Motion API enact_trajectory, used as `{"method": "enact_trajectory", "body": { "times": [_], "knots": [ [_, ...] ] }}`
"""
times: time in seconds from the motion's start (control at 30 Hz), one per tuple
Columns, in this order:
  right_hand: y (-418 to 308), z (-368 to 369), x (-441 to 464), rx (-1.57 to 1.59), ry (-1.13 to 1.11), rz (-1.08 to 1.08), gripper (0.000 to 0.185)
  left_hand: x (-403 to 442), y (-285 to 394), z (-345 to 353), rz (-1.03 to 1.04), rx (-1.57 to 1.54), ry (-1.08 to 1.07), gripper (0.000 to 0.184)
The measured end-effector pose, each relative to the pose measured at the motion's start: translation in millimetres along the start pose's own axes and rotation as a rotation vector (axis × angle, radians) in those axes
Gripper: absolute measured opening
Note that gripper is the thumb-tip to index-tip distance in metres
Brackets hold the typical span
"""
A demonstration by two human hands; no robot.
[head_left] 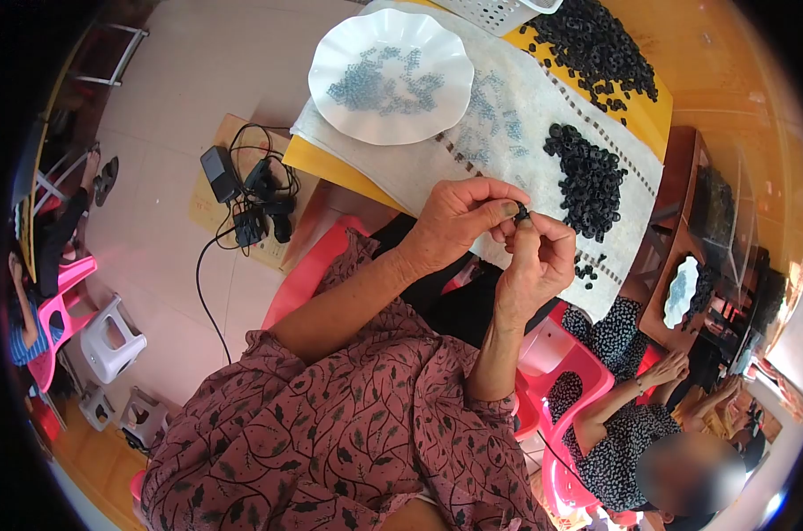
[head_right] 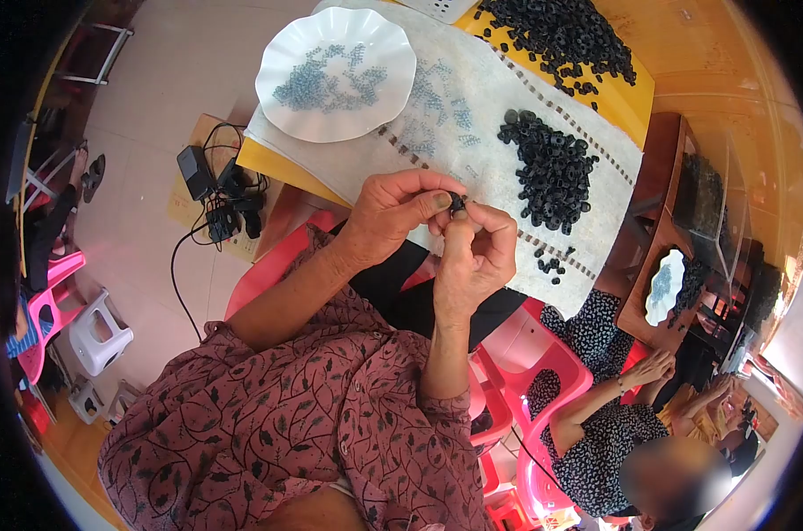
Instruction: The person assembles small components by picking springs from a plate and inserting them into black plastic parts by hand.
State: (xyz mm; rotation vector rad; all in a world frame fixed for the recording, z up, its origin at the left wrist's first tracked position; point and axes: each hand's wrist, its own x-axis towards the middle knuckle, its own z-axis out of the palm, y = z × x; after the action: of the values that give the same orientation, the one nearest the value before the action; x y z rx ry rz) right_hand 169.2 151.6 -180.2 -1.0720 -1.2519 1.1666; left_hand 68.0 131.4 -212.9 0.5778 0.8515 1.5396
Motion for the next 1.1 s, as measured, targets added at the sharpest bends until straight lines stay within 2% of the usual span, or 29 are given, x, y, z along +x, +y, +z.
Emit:
{"method": "enact_trajectory", "body": {
  "times": [0.17, 0.23, 0.53, 0.77, 0.83, 1.07, 1.1],
  "knots": [
    [2.8, -2.4, -0.5, 0.014, -0.007, -0.004, 0.003, -1.3, 2.9, 1.9, 0.041, 0.048, 0.014, 0.018],
    [2.6, -4.2, -0.4, -0.012, -0.049, 0.016, 0.013, -1.7, 2.8, 1.5, 0.052, 0.126, 0.028, 0.017],
    [-1.4, -10.5, 4.3, -0.025, -0.141, 0.027, 0.015, -3.5, 4.9, 2.7, 0.143, 0.204, 0.036, 0.016],
    [-4.1, -13.2, 4.8, -0.01, -0.153, 0.066, 0.015, -3.4, 3.1, 3.7, 0.085, 0.128, 0.038, 0.015],
    [2.1, -15.7, 5.4, -0.05, -0.131, 0.068, 0.013, -1.9, -0.4, 3.2, 0.089, -0.042, 0.057, 0.015],
    [-10.4, -11.9, 3.3, 0.0, -0.155, 0.043, 0.013, -3.4, 1.1, 4.3, 0.105, 0.052, 0.048, 0.011],
    [-10.8, -12.1, 2.7, 0.005, -0.132, 0.042, 0.008, -4.2, 1.5, 3.6, 0.125, 0.106, 0.028, 0.011]
  ]
}}
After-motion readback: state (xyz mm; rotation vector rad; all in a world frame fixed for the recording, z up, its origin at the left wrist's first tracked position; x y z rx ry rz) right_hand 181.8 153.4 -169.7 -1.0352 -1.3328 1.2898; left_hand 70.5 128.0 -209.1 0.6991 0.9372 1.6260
